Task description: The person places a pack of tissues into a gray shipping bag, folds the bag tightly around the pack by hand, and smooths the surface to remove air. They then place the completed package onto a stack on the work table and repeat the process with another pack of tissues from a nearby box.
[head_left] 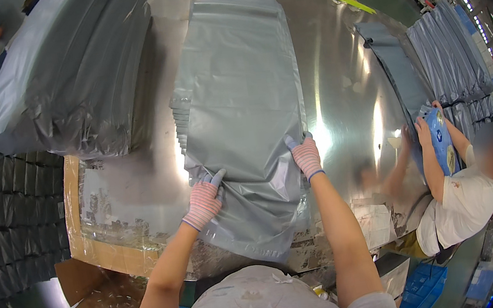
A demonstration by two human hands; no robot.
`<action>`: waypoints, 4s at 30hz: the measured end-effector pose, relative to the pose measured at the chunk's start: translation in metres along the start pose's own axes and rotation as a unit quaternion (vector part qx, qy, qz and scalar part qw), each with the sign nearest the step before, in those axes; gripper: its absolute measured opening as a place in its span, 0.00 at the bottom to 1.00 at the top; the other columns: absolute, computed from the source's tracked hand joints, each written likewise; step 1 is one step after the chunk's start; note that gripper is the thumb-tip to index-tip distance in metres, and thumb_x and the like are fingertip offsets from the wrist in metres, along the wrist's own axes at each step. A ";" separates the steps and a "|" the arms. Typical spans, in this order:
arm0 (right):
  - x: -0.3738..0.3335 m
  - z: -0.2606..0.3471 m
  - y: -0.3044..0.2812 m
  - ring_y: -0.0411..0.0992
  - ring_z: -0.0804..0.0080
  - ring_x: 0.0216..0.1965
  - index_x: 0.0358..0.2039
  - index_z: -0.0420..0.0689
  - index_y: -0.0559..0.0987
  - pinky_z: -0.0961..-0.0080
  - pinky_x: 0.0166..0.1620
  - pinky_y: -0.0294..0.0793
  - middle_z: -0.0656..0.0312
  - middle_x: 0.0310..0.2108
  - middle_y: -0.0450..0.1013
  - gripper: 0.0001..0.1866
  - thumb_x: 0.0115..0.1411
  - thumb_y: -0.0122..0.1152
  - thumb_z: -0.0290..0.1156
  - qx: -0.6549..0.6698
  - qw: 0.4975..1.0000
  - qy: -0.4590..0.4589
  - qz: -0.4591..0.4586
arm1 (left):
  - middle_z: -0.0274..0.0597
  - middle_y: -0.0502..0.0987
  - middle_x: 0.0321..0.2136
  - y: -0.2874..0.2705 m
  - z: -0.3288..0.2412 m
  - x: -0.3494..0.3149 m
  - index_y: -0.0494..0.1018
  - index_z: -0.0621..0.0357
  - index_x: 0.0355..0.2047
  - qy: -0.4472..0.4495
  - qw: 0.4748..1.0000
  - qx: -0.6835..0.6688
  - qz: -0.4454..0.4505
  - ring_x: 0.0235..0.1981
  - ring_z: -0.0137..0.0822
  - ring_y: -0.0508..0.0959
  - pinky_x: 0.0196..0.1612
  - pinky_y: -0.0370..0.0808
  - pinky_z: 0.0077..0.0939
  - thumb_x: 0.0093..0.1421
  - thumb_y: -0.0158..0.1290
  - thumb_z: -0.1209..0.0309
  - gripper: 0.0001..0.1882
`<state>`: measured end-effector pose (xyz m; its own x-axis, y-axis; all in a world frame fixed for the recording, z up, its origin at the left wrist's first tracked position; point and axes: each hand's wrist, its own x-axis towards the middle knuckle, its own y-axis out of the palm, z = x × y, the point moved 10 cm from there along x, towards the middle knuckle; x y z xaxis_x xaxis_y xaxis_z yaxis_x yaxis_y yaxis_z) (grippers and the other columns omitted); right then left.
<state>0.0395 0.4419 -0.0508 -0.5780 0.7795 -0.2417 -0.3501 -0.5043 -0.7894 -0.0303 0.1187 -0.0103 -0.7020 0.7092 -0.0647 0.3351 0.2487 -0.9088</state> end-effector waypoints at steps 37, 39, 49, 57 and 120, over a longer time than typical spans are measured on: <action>0.203 0.103 0.022 0.71 0.72 0.25 0.38 0.43 0.71 0.73 0.29 0.75 0.61 0.29 0.72 0.15 0.57 0.52 0.41 0.363 0.904 0.124 0.190 | 0.48 0.73 0.44 -0.095 0.195 0.372 0.56 0.48 0.59 -0.204 0.970 -0.053 -0.118 0.45 0.42 0.73 0.48 0.68 0.29 0.50 0.54 0.68 0.35; 0.197 0.090 0.014 0.72 0.72 0.26 0.38 0.44 0.71 0.71 0.28 0.77 0.62 0.29 0.72 0.13 0.58 0.51 0.39 0.356 0.911 0.091 0.187 | 0.50 0.70 0.48 -0.105 0.192 0.363 0.54 0.49 0.59 -0.281 0.949 0.033 -0.137 0.48 0.45 0.71 0.50 0.67 0.32 0.49 0.55 0.63 0.37; 0.225 0.115 -0.007 0.71 0.54 0.40 0.41 0.39 0.75 0.64 0.45 0.67 0.51 0.37 0.73 0.26 0.55 0.47 0.50 0.127 0.989 -0.030 0.066 | 0.53 0.73 0.45 -0.078 0.211 0.352 0.63 0.61 0.52 -0.268 0.955 -0.108 -0.069 0.46 0.46 0.73 0.49 0.68 0.31 0.48 0.58 0.65 0.31; 0.197 0.179 -0.010 0.70 0.52 0.46 0.40 0.40 0.77 0.64 0.49 0.67 0.49 0.44 0.72 0.26 0.52 0.52 0.50 -0.096 0.987 -0.030 0.129 | 0.53 0.74 0.42 -0.086 0.192 0.342 0.67 0.61 0.48 -0.277 0.955 -0.084 -0.070 0.45 0.49 0.73 0.48 0.69 0.31 0.50 0.54 0.63 0.25; -0.291 -0.456 -0.389 0.72 0.53 0.42 0.37 0.37 0.77 0.65 0.44 0.71 0.45 0.40 0.73 0.21 0.45 0.52 0.37 -0.270 0.903 0.296 0.152 | 0.58 0.53 0.59 0.113 -0.225 -0.058 0.54 0.54 0.60 0.192 0.967 0.138 0.095 0.61 0.55 0.51 0.63 0.42 0.45 0.56 0.45 0.56 0.33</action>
<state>0.6801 0.5809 0.0690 -0.0345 0.7779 -0.6275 0.2612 -0.5990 -0.7569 0.1893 0.2543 -0.0161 -0.3406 0.9309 -0.1320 0.2177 -0.0585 -0.9743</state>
